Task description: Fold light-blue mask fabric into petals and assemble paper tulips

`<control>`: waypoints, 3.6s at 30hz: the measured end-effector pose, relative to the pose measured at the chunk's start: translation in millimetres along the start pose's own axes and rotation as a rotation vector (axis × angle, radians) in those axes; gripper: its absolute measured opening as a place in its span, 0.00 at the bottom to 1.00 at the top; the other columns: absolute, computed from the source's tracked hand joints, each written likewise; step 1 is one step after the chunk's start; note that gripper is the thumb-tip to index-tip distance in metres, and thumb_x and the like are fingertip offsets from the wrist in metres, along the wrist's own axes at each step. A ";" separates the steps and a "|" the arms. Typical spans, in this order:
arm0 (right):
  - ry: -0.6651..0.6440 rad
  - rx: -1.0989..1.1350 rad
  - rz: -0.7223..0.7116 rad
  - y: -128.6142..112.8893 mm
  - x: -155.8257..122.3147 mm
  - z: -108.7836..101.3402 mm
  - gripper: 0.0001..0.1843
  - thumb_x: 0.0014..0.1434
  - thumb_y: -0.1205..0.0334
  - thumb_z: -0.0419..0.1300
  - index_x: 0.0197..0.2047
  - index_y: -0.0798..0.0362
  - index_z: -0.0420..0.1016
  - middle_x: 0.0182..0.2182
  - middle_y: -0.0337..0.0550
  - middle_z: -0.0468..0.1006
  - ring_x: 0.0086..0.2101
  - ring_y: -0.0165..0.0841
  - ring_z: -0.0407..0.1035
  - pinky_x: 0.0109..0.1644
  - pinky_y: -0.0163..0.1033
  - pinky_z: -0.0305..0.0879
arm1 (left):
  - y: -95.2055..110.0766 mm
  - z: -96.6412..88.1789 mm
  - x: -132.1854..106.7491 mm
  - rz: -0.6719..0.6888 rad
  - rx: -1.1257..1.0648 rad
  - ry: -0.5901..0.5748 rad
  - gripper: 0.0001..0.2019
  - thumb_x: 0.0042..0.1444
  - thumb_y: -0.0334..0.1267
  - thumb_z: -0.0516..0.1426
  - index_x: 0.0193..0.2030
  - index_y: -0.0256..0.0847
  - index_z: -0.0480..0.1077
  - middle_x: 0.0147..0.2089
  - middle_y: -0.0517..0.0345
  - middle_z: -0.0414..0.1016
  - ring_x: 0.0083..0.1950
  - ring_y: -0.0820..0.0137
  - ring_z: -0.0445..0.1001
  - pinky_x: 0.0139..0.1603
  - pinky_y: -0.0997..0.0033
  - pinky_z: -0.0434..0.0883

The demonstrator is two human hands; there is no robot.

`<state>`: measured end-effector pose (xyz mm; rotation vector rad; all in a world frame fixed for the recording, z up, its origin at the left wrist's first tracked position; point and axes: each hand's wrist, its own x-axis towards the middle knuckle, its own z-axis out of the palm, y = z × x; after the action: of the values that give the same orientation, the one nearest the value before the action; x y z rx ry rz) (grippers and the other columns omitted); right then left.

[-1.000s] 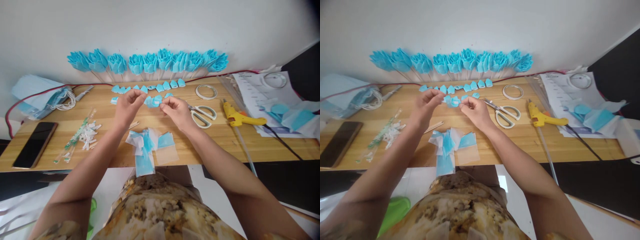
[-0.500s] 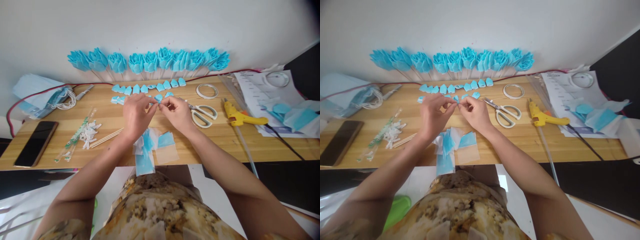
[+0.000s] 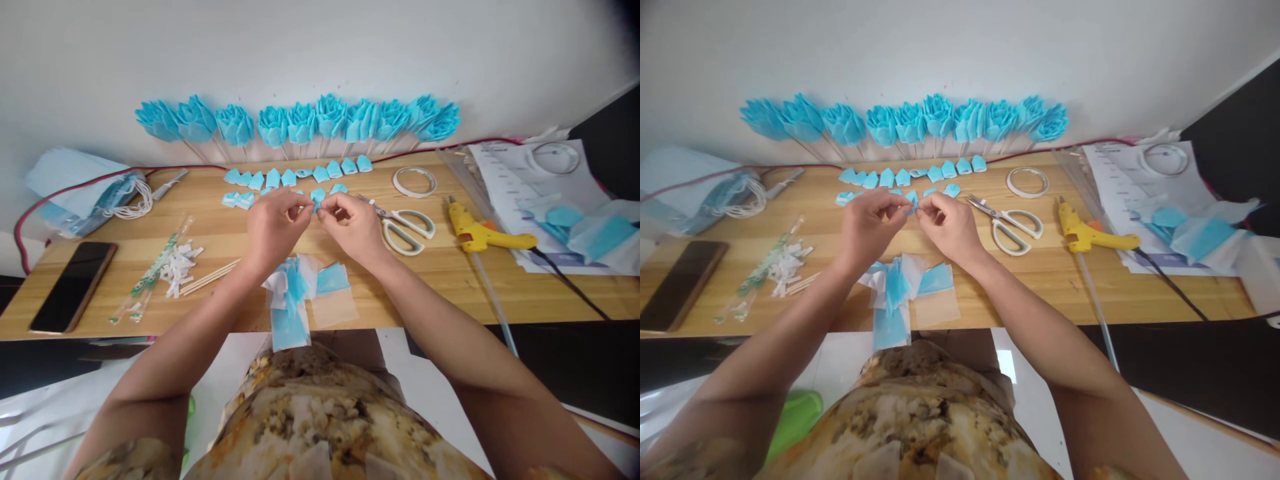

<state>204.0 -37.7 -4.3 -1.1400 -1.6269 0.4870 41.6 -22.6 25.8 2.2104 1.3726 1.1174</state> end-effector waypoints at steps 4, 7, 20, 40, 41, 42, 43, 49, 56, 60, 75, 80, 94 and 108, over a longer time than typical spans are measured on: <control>-0.008 -0.004 -0.005 0.5 -0.1 0.3 0.06 0.56 0.66 0.60 0.28 0.50 0.70 0.25 0.35 0.73 0.27 0.28 0.64 0.32 0.35 0.61 | -0.6 -0.9 2.3 -0.070 -0.059 -0.023 0.07 0.55 0.30 0.59 0.29 0.41 0.76 0.25 0.61 0.67 0.29 0.72 0.65 0.33 0.68 0.59; -0.012 0.000 0.004 0.0 0.2 0.1 0.05 0.56 0.65 0.60 0.28 0.50 0.70 0.24 0.35 0.73 0.27 0.28 0.64 0.32 0.35 0.61 | -3.0 -0.4 3.6 -0.076 -0.096 -0.026 0.07 0.55 0.30 0.59 0.27 0.40 0.75 0.24 0.62 0.67 0.29 0.73 0.65 0.32 0.69 0.59; -0.031 -0.027 0.005 2.9 -0.7 -0.1 0.04 0.58 0.65 0.60 0.30 0.49 0.73 0.27 0.36 0.76 0.29 0.29 0.66 0.34 0.37 0.63 | -6.6 -2.0 0.4 -0.050 -0.114 -0.024 0.05 0.57 0.34 0.62 0.31 0.42 0.79 0.24 0.62 0.68 0.29 0.72 0.67 0.32 0.70 0.60; -0.009 -0.156 -0.143 5.5 -2.1 2.2 0.07 0.59 0.68 0.58 0.31 0.48 0.73 0.28 0.39 0.77 0.30 0.32 0.68 0.39 0.40 0.66 | -7.2 -4.0 2.3 -0.112 -0.160 -0.062 0.05 0.55 0.34 0.61 0.30 0.41 0.78 0.23 0.63 0.68 0.28 0.73 0.65 0.30 0.70 0.58; -0.006 -0.153 -0.148 5.4 -2.1 2.1 0.07 0.59 0.68 0.58 0.31 0.49 0.73 0.28 0.39 0.77 0.30 0.32 0.68 0.39 0.40 0.66 | -7.3 -4.0 2.6 -0.115 -0.167 -0.064 0.05 0.55 0.34 0.60 0.30 0.41 0.78 0.23 0.62 0.68 0.28 0.74 0.65 0.30 0.71 0.58; -0.002 -0.149 -0.154 5.3 -2.1 2.2 0.07 0.59 0.68 0.58 0.31 0.49 0.73 0.28 0.39 0.77 0.30 0.32 0.68 0.39 0.40 0.66 | -7.4 -3.9 2.9 -0.117 -0.172 -0.064 0.05 0.54 0.34 0.60 0.30 0.41 0.78 0.23 0.62 0.68 0.27 0.74 0.64 0.29 0.71 0.58; -0.001 -0.147 -0.158 5.4 -2.2 2.3 0.07 0.59 0.68 0.58 0.31 0.49 0.73 0.28 0.39 0.77 0.30 0.32 0.68 0.39 0.40 0.66 | -7.5 -3.7 3.2 -0.118 -0.175 -0.064 0.06 0.54 0.35 0.60 0.29 0.41 0.78 0.22 0.63 0.68 0.27 0.74 0.64 0.29 0.71 0.58; -0.010 -0.169 -0.138 6.1 -2.7 3.1 0.07 0.58 0.68 0.58 0.30 0.48 0.73 0.29 0.39 0.78 0.30 0.32 0.68 0.39 0.40 0.66 | -8.0 -2.3 3.8 -0.126 -0.162 -0.065 0.06 0.53 0.36 0.59 0.29 0.41 0.78 0.20 0.63 0.65 0.25 0.75 0.61 0.28 0.71 0.56; -0.008 -0.153 -0.158 5.3 -2.5 2.7 0.07 0.58 0.69 0.58 0.30 0.49 0.73 0.28 0.39 0.77 0.29 0.32 0.68 0.40 0.40 0.66 | -7.8 -4.1 3.6 -0.166 -0.207 -0.083 0.07 0.53 0.37 0.59 0.29 0.41 0.78 0.20 0.64 0.65 0.24 0.76 0.59 0.27 0.72 0.56; -0.022 -0.163 -0.130 5.0 -2.5 2.3 0.07 0.59 0.68 0.59 0.30 0.48 0.73 0.28 0.39 0.77 0.30 0.32 0.68 0.39 0.40 0.66 | -8.4 -5.2 2.7 -0.170 -0.230 -0.093 0.07 0.54 0.38 0.60 0.30 0.41 0.79 0.20 0.63 0.66 0.25 0.75 0.60 0.28 0.71 0.58; -0.006 -0.102 -0.099 7.0 -3.2 2.8 0.05 0.59 0.66 0.59 0.31 0.49 0.75 0.28 0.39 0.78 0.30 0.31 0.69 0.37 0.39 0.67 | -9.7 -4.4 5.5 -0.191 -0.265 -0.107 0.06 0.55 0.35 0.59 0.29 0.40 0.78 0.20 0.64 0.64 0.24 0.76 0.59 0.27 0.72 0.56; 0.000 -0.076 -0.078 7.0 -2.9 2.6 0.05 0.59 0.66 0.60 0.32 0.49 0.75 0.29 0.38 0.79 0.30 0.30 0.69 0.35 0.38 0.66 | -10.7 -7.3 3.2 -0.179 -0.306 -0.125 0.08 0.56 0.38 0.59 0.30 0.41 0.79 0.21 0.63 0.65 0.24 0.75 0.58 0.26 0.71 0.57; 0.018 -0.055 -0.138 8.0 -2.5 3.3 0.06 0.59 0.68 0.61 0.31 0.50 0.75 0.27 0.37 0.76 0.29 0.29 0.68 0.33 0.35 0.65 | -9.3 -7.1 1.0 -0.120 -0.199 -0.074 0.06 0.54 0.35 0.61 0.32 0.40 0.81 0.22 0.63 0.68 0.26 0.75 0.63 0.31 0.71 0.59; -0.004 -0.025 -0.030 6.1 -2.3 3.0 0.05 0.58 0.65 0.61 0.30 0.50 0.75 0.28 0.38 0.78 0.29 0.29 0.67 0.34 0.36 0.63 | -7.7 -6.3 6.2 -0.216 -0.244 -0.120 0.04 0.51 0.34 0.60 0.28 0.40 0.75 0.19 0.66 0.61 0.24 0.76 0.57 0.29 0.71 0.55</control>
<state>204.0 -36.2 -11.4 -1.1323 -1.6551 0.4505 33.6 -14.3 28.0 1.8769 1.3120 0.9991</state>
